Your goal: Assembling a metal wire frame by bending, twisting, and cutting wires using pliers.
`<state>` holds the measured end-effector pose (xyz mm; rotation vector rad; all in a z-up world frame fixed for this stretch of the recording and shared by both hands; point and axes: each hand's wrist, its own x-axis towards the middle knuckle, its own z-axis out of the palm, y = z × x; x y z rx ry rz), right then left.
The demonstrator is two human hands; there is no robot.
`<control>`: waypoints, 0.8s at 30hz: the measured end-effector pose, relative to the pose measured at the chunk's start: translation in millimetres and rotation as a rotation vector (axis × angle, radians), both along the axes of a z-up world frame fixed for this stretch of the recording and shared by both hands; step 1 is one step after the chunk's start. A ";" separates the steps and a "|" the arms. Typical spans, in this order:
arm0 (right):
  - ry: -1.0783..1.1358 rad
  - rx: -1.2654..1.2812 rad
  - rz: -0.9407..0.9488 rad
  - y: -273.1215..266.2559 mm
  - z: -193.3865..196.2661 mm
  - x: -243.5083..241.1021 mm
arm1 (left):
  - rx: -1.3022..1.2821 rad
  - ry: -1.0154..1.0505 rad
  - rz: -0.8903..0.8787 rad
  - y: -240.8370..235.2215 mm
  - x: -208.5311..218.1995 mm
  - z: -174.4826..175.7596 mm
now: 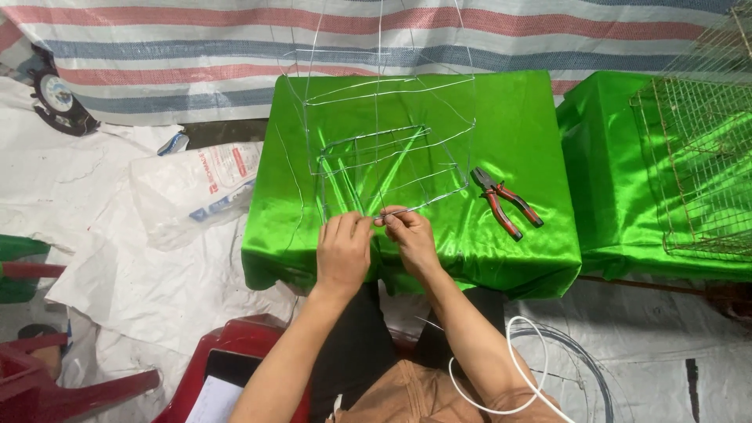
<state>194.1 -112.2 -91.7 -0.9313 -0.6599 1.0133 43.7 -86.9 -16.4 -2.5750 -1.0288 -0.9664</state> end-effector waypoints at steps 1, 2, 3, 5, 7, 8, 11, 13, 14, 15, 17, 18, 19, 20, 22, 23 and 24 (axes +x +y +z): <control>-0.001 -0.004 0.008 0.8 -3.3 -0.1 | -0.004 -0.001 0.008 3.4 2.7 -5.2; -0.020 -0.004 0.008 1.7 -6.9 -1.3 | 0.047 -0.019 0.021 6.9 4.3 -10.6; -0.039 -0.002 0.011 2.8 -10.2 -3.1 | 0.099 -0.037 0.036 10.2 5.1 -15.8; -0.071 0.002 0.016 -0.2 -5.7 -4.7 | 0.037 -0.033 0.031 13.3 6.0 -16.8; -0.102 0.013 0.009 -0.5 -1.2 -3.5 | -0.018 -0.028 0.014 19.5 9.5 -19.0; -0.110 0.013 -0.004 -0.4 -0.2 -3.0 | -0.047 -0.051 -0.013 23.1 11.3 -21.9; -0.043 0.023 -0.032 -1.4 -3.7 -9.7 | -0.132 -0.093 -0.063 27.2 19.2 -28.0; 0.033 0.033 -0.042 -0.2 -6.7 -13.4 | -0.188 -0.113 -0.082 28.3 24.1 -29.6; 0.075 0.042 -0.051 0.5 -7.7 -13.3 | -0.212 -0.120 -0.086 28.5 26.2 -29.7; 0.116 0.051 -0.058 2.5 -8.2 -13.6 | -0.234 -0.128 -0.087 29.4 27.7 -29.4; 0.112 0.061 -0.058 6.0 -19.8 -10.2 | -0.249 -0.127 -0.088 29.2 28.9 -27.4; 0.110 0.072 -0.060 8.0 -25.4 -8.2 | -0.263 -0.125 -0.091 29.3 29.9 -26.1; 0.109 0.072 -0.061 10.0 -31.1 -6.2 | -0.262 -0.125 -0.092 29.4 29.9 -25.7; 0.117 0.071 -0.065 12.1 -36.8 -4.1 | -0.271 -0.122 -0.093 29.5 30.0 -25.4; 0.127 0.071 -0.069 13.4 -41.5 -2.3 | -0.280 -0.117 -0.094 29.7 28.8 -23.1; 0.133 0.068 -0.068 13.3 -40.1 -2.1 | -0.307 -0.105 -0.105 30.4 27.8 -20.9; 0.140 0.066 -0.067 13.2 -38.6 -1.8 | -0.334 -0.093 -0.117 31.0 26.9 -18.6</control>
